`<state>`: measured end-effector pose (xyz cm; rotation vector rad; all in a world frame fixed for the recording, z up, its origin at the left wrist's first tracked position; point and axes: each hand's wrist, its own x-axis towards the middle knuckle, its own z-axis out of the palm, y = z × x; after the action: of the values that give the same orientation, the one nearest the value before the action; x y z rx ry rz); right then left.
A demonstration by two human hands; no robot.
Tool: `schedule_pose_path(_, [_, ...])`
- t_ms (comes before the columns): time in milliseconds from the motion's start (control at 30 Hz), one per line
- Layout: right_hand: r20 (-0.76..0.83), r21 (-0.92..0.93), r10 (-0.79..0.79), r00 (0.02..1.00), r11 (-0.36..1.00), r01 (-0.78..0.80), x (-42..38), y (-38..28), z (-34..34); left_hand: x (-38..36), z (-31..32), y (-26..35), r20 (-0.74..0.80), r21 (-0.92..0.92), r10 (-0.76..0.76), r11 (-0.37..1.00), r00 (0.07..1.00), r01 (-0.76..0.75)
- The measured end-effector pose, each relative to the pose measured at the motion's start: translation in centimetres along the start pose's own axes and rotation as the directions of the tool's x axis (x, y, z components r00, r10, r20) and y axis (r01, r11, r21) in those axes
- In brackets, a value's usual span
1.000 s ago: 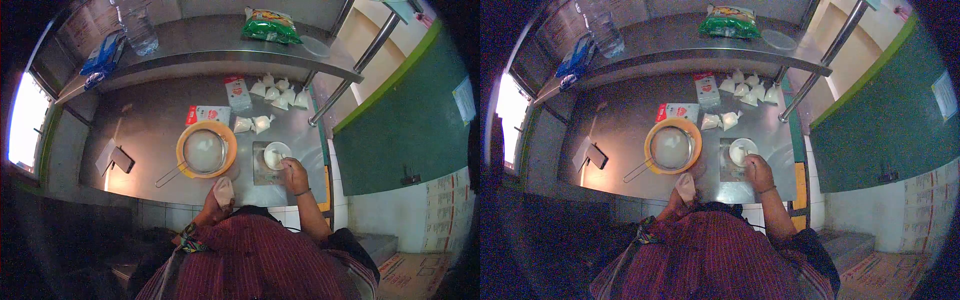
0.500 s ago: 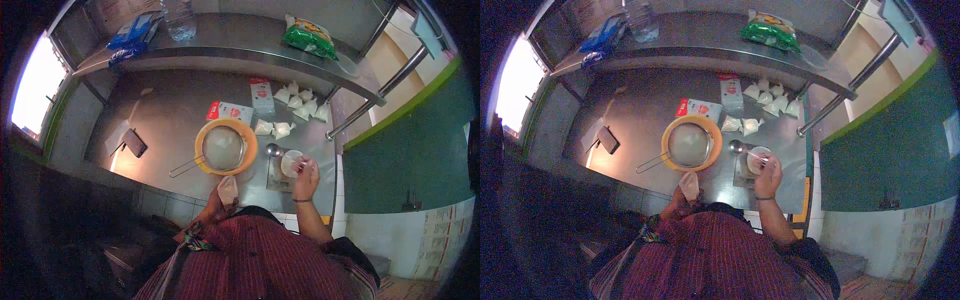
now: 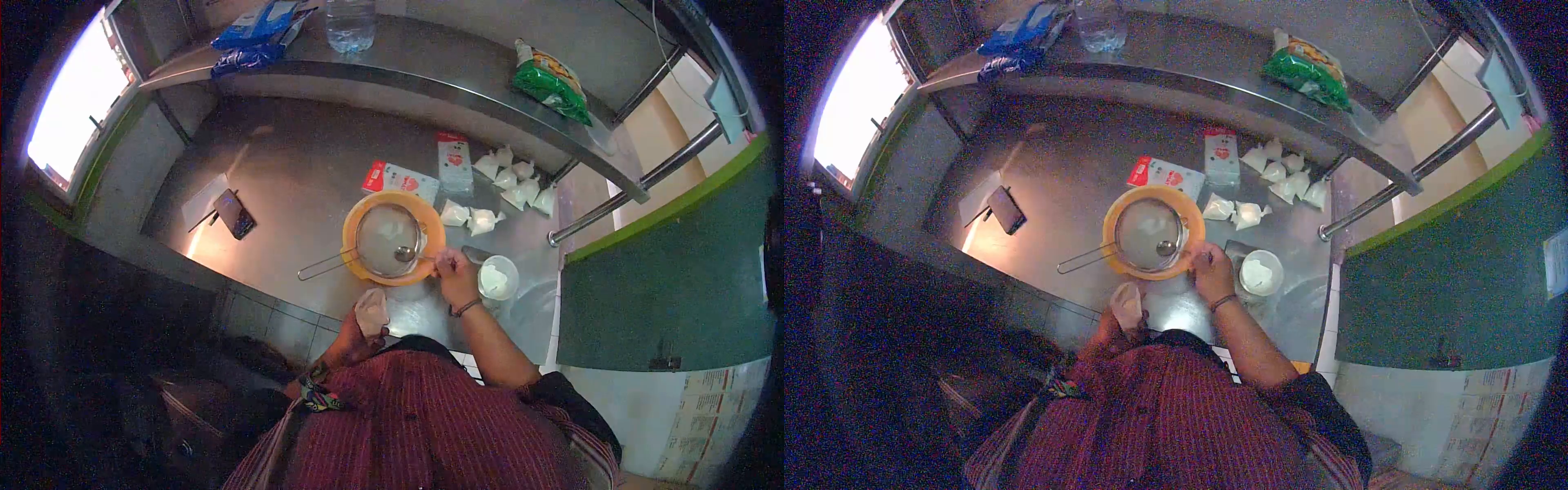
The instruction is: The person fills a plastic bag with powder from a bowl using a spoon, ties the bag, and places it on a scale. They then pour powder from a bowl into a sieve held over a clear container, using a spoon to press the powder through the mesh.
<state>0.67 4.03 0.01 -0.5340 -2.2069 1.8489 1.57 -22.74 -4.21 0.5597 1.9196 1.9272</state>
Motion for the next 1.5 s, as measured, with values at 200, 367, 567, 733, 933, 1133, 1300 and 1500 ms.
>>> schedule_pose_path(200, [-0.166, -0.356, -0.098, 0.981, 0.934, 0.033, -5.0, -3.1, -4.0, 0.2, 0.3, 3.1, 0.144, -0.744, -0.565, 0.479, 0.812, 0.466])
schedule_pose_path(367, [-0.681, -0.494, -0.380, 0.626, 0.870, -0.010, -4.3, 7.8, -16.0, 1.0, 0.0, 1.3, 0.157, -0.726, -0.502, 0.525, 0.851, 0.444])
schedule_pose_path(567, [-0.338, -0.217, 0.391, 0.856, 0.853, -0.475, -5.1, 9.1, -17.3, 1.6, -0.4, 2.3, 0.280, -0.470, -0.403, 0.734, 0.871, 0.491])
schedule_pose_path(733, [-0.439, -0.302, 0.184, 0.880, 0.892, -0.337, -5.0, 8.0, -15.8, 2.3, -1.0, 1.5, 0.472, -0.823, -0.210, 0.243, 0.856, 0.513])
schedule_pose_path(933, [-0.360, -0.306, -0.021, 0.933, 0.947, -0.097, -3.2, 1.3, -13.4, 1.7, -1.9, 3.8, 0.416, -0.808, -0.391, 0.255, 0.821, 0.531])
schedule_pose_path(1133, [-0.273, -0.184, -0.101, 0.957, 0.982, 0.051, 1.2, -5.9, -7.7, 1.0, -2.5, 3.7, 0.265, -0.610, -0.365, 0.653, 0.892, 0.449])
schedule_pose_path(1300, [-0.174, -0.333, -0.063, 0.983, 0.943, 0.001, 3.2, -6.4, -5.3, 0.7, -3.0, 4.8, 0.238, -0.689, -0.375, 0.585, 0.896, 0.428])
schedule_pose_path(1500, [-0.181, -0.361, -0.044, 0.983, 0.932, -0.025, 3.4, -6.2, -4.3, -0.3, -4.2, 6.5, 0.377, -0.780, -0.447, 0.319, 0.812, 0.538])
